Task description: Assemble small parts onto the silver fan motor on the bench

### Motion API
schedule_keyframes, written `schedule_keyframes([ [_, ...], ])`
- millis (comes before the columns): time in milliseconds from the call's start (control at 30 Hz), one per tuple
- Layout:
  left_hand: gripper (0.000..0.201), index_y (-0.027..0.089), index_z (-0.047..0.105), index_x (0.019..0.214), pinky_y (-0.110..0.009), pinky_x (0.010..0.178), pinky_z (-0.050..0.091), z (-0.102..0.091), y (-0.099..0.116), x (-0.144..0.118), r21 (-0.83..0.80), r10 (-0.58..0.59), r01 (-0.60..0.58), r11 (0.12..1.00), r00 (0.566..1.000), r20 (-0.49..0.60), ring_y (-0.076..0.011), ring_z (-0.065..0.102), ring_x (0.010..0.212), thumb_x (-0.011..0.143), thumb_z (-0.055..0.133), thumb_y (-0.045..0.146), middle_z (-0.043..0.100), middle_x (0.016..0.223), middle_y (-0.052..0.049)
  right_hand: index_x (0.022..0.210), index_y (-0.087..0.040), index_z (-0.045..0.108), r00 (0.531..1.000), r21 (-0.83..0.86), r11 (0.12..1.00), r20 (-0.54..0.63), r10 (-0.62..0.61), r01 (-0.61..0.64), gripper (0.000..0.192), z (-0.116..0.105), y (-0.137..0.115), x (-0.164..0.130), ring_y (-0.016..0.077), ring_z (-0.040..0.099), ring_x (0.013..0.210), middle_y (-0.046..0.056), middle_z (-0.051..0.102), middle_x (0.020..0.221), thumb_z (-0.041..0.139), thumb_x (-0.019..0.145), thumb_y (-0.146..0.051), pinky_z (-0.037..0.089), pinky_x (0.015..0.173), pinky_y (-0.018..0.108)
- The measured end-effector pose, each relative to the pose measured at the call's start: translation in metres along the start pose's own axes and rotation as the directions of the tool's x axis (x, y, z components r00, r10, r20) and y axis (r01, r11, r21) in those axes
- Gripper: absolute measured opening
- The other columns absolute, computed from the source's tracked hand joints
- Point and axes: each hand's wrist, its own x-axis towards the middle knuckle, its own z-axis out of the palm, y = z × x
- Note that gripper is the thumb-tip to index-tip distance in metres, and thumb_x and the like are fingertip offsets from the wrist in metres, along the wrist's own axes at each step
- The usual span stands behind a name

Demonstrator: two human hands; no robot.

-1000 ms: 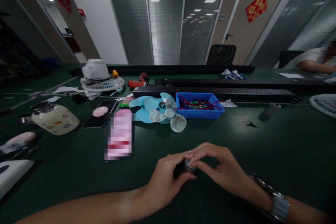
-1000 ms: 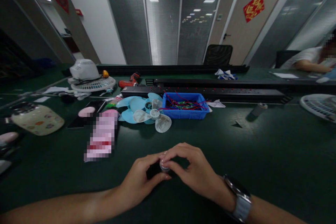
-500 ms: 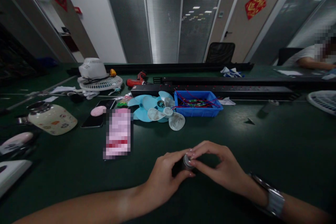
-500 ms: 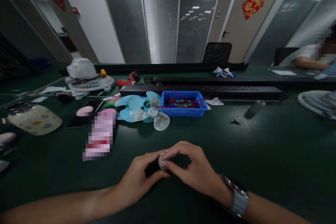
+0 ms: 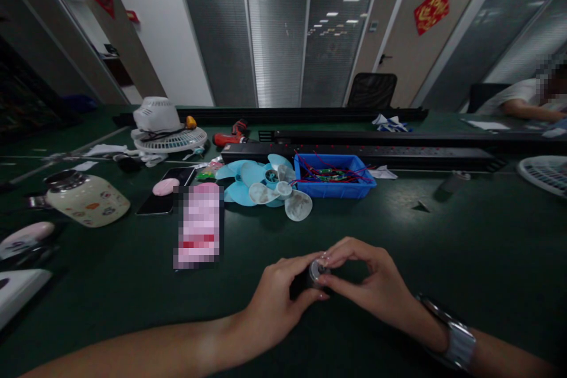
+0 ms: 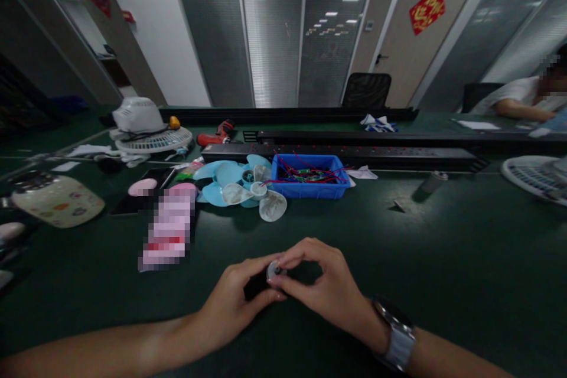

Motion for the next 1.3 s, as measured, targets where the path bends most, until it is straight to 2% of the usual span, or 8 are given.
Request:
schedule_keyframes([
  [133, 0.039, 0.022, 0.069, 0.114, -0.035, 0.090, 0.053, 0.001, -0.002, -0.001, 0.016, -0.014, 0.015, 1.000, 1.000, -0.004, -0.0230, 0.069, 0.100, 0.078, 0.076, 0.010, 0.075, 0.112, -0.004, 0.098, -0.025, 0.070, 0.997, 0.043, 0.999, 0.074, -0.010, 0.007, 0.019, 0.001, -0.003, 0.002, 0.0182, 0.070, 0.090, 0.002, 0.074, 0.096, 0.077, 0.082, -0.016, 0.058, 0.079, 0.032],
  [233, 0.037, 0.021, 0.069, 0.113, -0.036, 0.089, 0.053, 0.002, -0.003, -0.002, 0.027, -0.024, 0.024, 0.999, 1.000, -0.018, -0.0239, 0.069, 0.100, 0.077, 0.077, 0.012, 0.075, 0.112, -0.005, 0.098, -0.024, 0.071, 0.996, 0.049, 0.999, 0.088, -0.016, 0.011, 0.018, 0.000, -0.005, 0.002, 0.0186, 0.070, 0.092, 0.003, 0.073, 0.097, 0.074, 0.083, -0.014, 0.058, 0.081, 0.032],
  [533, 0.047, 0.027, 0.065, 0.122, -0.035, 0.093, 0.052, 0.000, -0.002, 0.000, 0.016, -0.006, 0.006, 1.000, 1.000, 0.001, -0.0230, 0.068, 0.105, 0.079, 0.077, 0.013, 0.073, 0.119, -0.003, 0.087, -0.023, 0.070, 0.999, 0.093, 0.994, 0.013, 0.051, -0.052, 0.007, 0.002, -0.005, 0.003, 0.0181, 0.072, 0.084, 0.002, 0.075, 0.087, 0.074, 0.084, -0.018, 0.058, 0.075, 0.031],
  [700, 0.056, 0.029, 0.061, 0.129, -0.037, 0.098, 0.050, 0.000, -0.001, 0.001, 0.041, -0.030, 0.030, 0.999, 1.000, 0.002, -0.0239, 0.067, 0.110, 0.077, 0.079, 0.015, 0.071, 0.124, -0.002, 0.088, -0.023, 0.069, 0.996, 0.092, 0.992, -0.027, 0.085, -0.082, 0.007, -0.020, 0.001, 0.001, 0.0203, 0.072, 0.088, 0.003, 0.076, 0.089, 0.075, 0.084, -0.024, 0.059, 0.079, 0.034],
  [900, 0.055, 0.026, 0.062, 0.129, -0.040, 0.095, 0.051, -0.001, 0.002, 0.001, 0.089, -0.111, 0.111, 0.990, 0.994, 0.002, -0.0254, 0.068, 0.107, 0.077, 0.079, 0.016, 0.072, 0.121, -0.003, 0.095, -0.027, 0.074, 0.977, -0.178, 0.968, 0.092, 0.194, -0.176, 0.012, -0.055, 0.028, -0.029, 0.0245, 0.067, 0.106, 0.004, 0.075, 0.103, 0.075, 0.085, -0.032, 0.055, 0.093, 0.041],
  [1000, 0.055, 0.027, 0.062, 0.129, -0.040, 0.096, 0.051, -0.001, 0.003, 0.001, 0.097, -0.124, 0.122, 0.988, 0.992, 0.009, -0.0255, 0.067, 0.108, 0.077, 0.079, 0.017, 0.072, 0.122, -0.003, 0.098, -0.030, 0.074, 0.971, -0.288, 0.944, 0.126, 0.205, -0.162, 0.014, -0.062, 0.040, -0.042, 0.0277, 0.063, 0.115, 0.003, 0.075, 0.106, 0.074, 0.085, -0.033, 0.043, 0.107, 0.054],
  [1100, 0.054, 0.026, 0.062, 0.128, -0.041, 0.096, 0.051, -0.001, 0.003, 0.001, 0.105, -0.133, 0.131, 0.986, 0.991, 0.012, -0.0255, 0.067, 0.108, 0.078, 0.078, 0.017, 0.072, 0.122, -0.003, 0.098, -0.031, 0.074, 0.966, -0.309, 0.940, 0.162, 0.203, -0.146, 0.013, -0.063, 0.042, -0.046, 0.0295, 0.062, 0.117, 0.002, 0.077, 0.102, 0.073, 0.086, -0.033, 0.036, 0.111, 0.060],
  [1300, 0.055, 0.028, 0.062, 0.129, -0.041, 0.097, 0.051, -0.001, 0.001, 0.001, 0.099, -0.137, 0.135, 0.986, 0.990, 0.014, -0.0250, 0.067, 0.109, 0.078, 0.078, 0.017, 0.072, 0.122, -0.001, 0.100, -0.032, 0.075, 0.952, -0.301, 0.936, 0.184, 0.244, -0.182, 0.016, -0.064, 0.039, -0.046, 0.0302, 0.056, 0.126, 0.003, 0.073, 0.116, 0.075, 0.084, -0.035, 0.045, 0.105, 0.054],
])
